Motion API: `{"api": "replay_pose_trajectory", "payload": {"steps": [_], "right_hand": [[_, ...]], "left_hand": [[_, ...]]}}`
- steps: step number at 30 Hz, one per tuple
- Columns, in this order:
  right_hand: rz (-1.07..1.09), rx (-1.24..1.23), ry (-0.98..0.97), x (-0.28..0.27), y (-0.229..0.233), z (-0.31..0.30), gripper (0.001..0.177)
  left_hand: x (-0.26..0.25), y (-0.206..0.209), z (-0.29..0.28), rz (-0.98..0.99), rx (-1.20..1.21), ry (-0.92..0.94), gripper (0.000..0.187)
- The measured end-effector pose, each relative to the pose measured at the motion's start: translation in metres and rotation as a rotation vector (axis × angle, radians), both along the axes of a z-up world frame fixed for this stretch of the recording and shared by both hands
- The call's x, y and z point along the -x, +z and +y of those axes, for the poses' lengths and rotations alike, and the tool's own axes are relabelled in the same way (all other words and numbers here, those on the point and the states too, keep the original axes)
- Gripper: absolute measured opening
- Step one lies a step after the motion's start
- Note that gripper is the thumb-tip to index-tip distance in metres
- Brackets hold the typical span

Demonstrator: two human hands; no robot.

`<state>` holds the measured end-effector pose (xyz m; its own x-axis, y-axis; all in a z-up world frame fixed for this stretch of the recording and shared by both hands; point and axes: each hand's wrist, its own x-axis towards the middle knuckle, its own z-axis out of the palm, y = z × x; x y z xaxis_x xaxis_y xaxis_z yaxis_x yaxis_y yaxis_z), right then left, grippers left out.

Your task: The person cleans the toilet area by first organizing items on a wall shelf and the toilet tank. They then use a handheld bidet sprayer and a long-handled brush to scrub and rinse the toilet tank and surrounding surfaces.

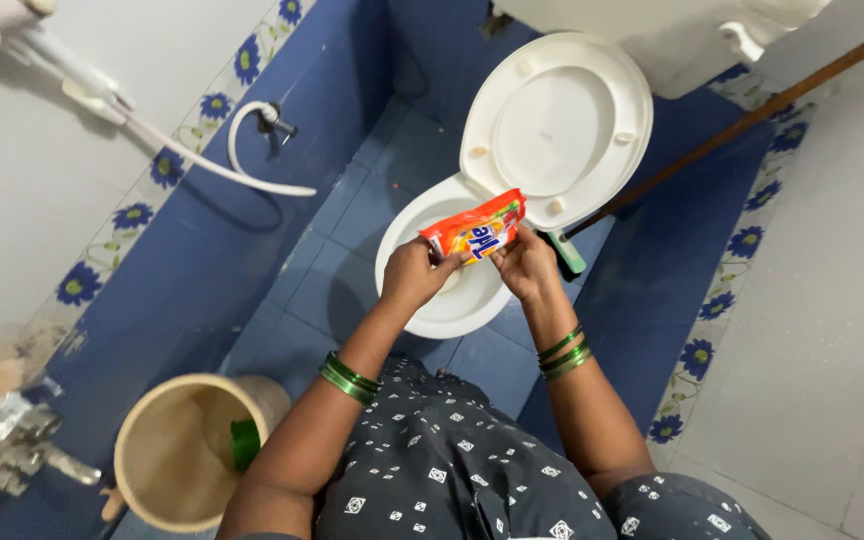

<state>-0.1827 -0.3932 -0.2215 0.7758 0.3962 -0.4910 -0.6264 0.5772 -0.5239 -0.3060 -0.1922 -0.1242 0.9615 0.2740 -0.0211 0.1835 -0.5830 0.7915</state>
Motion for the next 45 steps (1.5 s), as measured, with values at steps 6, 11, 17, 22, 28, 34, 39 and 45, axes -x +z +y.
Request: {"api": "replay_pose_trajectory", "payload": {"steps": [6, 11, 17, 22, 28, 34, 39, 45], "right_hand": [[0.026, -0.033, 0.024, 0.007, -0.008, 0.009, 0.033], [0.022, 0.054, 0.009, 0.016, 0.007, 0.021, 0.033], [-0.035, 0.022, -0.003, 0.020, 0.006, 0.044, 0.033], [-0.011, 0.017, -0.013, 0.028, -0.003, 0.060, 0.035], [0.025, 0.056, -0.073, 0.030, 0.013, 0.069, 0.033], [0.084, 0.027, -0.133, 0.024, 0.012, 0.069, 0.033], [0.094, 0.044, -0.161, 0.023, 0.000, 0.068, 0.031], [0.087, 0.007, -0.125, 0.031, -0.017, 0.064, 0.033]], "left_hand": [[0.021, 0.032, -0.002, -0.001, -0.171, 0.009, 0.057], [0.028, 0.050, 0.006, -0.041, -0.225, -0.041, 0.054], [0.029, 0.062, 0.024, -0.144, -0.383, -0.093, 0.048], [0.034, 0.061, 0.038, -0.278, -0.346, -0.083, 0.052], [0.031, 0.069, 0.054, -0.201, -0.363, -0.099, 0.050], [0.029, 0.071, 0.061, -0.051, -0.266, -0.098, 0.054], [0.033, 0.074, 0.060, -0.109, -0.256, -0.083, 0.056], [0.036, 0.054, 0.056, -0.255, -0.236, -0.122, 0.052]]}}
